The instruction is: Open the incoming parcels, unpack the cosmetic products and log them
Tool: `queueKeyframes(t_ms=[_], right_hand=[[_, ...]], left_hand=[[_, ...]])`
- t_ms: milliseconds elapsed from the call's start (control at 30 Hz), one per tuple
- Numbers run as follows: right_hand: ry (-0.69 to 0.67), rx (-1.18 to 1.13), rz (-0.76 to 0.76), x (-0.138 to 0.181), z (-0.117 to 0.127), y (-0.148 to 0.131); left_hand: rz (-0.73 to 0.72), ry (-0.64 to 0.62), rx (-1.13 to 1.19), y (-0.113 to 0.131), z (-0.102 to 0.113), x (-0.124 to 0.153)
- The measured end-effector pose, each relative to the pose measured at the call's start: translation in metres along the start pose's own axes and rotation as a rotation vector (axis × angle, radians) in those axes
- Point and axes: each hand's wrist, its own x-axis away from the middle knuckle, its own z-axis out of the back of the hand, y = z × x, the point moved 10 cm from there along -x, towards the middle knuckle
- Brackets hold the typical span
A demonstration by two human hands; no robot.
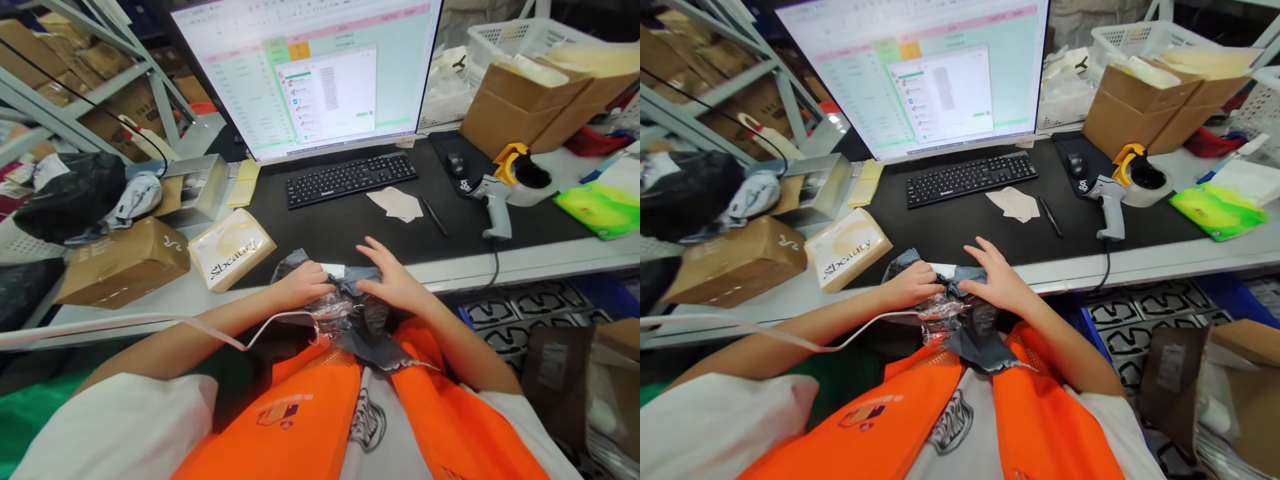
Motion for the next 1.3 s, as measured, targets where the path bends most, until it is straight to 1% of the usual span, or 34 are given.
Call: queueKeyframes(t_ms=[67, 100, 133, 200, 267, 333, 400, 433, 467, 500, 533, 567, 600, 633, 667, 700, 767, 800, 833, 867, 933, 967, 1000, 1033, 1133, 1167, 1200, 1233, 1267, 1300], right_hand=[[-0.201, 0.125, -0.101, -0.024, -0.023, -0.007], [-0.27, 0.194, -0.135, -0.029, -0.033, -0.011], [-0.315, 0.261, -0.149, -0.031, -0.043, -0.016], [-0.326, 0.385, -0.12, -0.027, -0.058, -0.027], [-0.254, 0.501, -0.045, -0.019, -0.068, -0.038], [-0.165, 0.587, 0.028, -0.01, -0.073, -0.047], [-0.098, 0.633, 0.092, -0.004, -0.074, -0.054], [-0.071, 0.646, 0.132, -0.003, -0.073, -0.057], [-0.044, 0.654, 0.185, -0.001, -0.071, -0.062], [-0.013, 0.662, 0.254, 0.001, -0.067, -0.068], [0.026, 0.668, 0.335, 0.004, -0.06, -0.076], [0.079, 0.675, 0.419, 0.008, -0.05, -0.085], [0.147, 0.682, 0.499, 0.012, -0.037, -0.094], [0.228, 0.688, 0.569, 0.017, -0.022, -0.102], [0.316, 0.687, 0.625, 0.022, -0.006, -0.108], [0.405, 0.677, 0.67, 0.027, 0.01, -0.114], [0.572, 0.623, 0.718, 0.035, 0.038, -0.119], [0.652, 0.577, 0.725, 0.038, 0.049, -0.119], [0.726, 0.521, 0.72, 0.042, 0.058, -0.117], [0.791, 0.457, 0.702, 0.046, 0.064, -0.113], [0.863, 0.318, 0.636, 0.053, 0.07, -0.103], [0.857, 0.253, 0.596, 0.055, 0.068, -0.097], [0.82, 0.198, 0.558, 0.058, 0.065, -0.092], [0.754, 0.154, 0.522, 0.062, 0.059, -0.087], [0.452, 0.114, 0.463, 0.082, 0.043, -0.08], [0.355, 0.134, 0.451, 0.094, 0.042, -0.079], [0.296, 0.165, 0.449, 0.107, 0.047, -0.077], [0.297, 0.202, 0.452, 0.122, 0.059, -0.076], [0.362, 0.239, 0.448, 0.137, 0.078, -0.073], [0.466, 0.267, 0.416, 0.151, 0.101, -0.069]], left_hand=[[0.024, -0.107, 0.013, 0.006, -0.005, 0.005], [0.036, -0.149, 0.025, 0.01, -0.007, 0.01], [0.053, -0.178, 0.04, 0.014, -0.007, 0.017], [0.102, -0.195, 0.084, 0.021, -0.003, 0.03], [0.159, -0.165, 0.153, 0.024, 0.008, 0.038], [0.197, -0.075, 0.202, 0.022, 0.028, 0.037], [0.28, 0.022, 0.149, 0.008, 0.051, 0.029], [0.352, 0.034, 0.107, -0.005, 0.059, 0.025], [0.447, 0.006, 0.086, -0.02, 0.062, 0.021], [0.556, -0.062, 0.115, -0.036, 0.059, 0.019], [0.658, -0.155, 0.213, -0.049, 0.05, 0.02], [0.736, -0.244, 0.376, -0.055, 0.037, 0.02], [0.778, -0.308, 0.584, -0.052, 0.024, 0.019], [0.791, -0.334, 0.817, -0.043, 0.012, 0.015], [0.788, -0.301, 1.053, -0.031, 0.005, 0.007], [0.777, -0.217, 1.277, -0.019, 0.0, -0.004], [0.777, 0.055, 1.639, 0.0, -0.006, -0.023], [0.786, 0.188, 1.772, 0.007, -0.01, -0.03], [0.789, 0.288, 1.879, 0.015, -0.015, -0.037], [0.779, 0.342, 1.965, 0.022, -0.019, -0.043], [0.743, 0.386, 2.079, 0.033, -0.026, -0.056], [0.743, 0.406, 2.108, 0.035, -0.029, -0.061], [0.763, 0.436, 2.117, 0.034, -0.031, -0.064], [0.798, 0.476, 2.105, 0.032, -0.033, -0.066], [0.9, 0.579, 1.972, 0.027, -0.035, -0.068], [0.909, 0.597, 1.902, 0.027, -0.033, -0.068], [0.9, 0.605, 1.821, 0.028, -0.028, -0.069], [0.879, 0.597, 1.727, 0.03, -0.023, -0.071], [0.843, 0.566, 1.628, 0.033, -0.017, -0.073], [0.794, 0.515, 1.53, 0.038, -0.011, -0.077]])
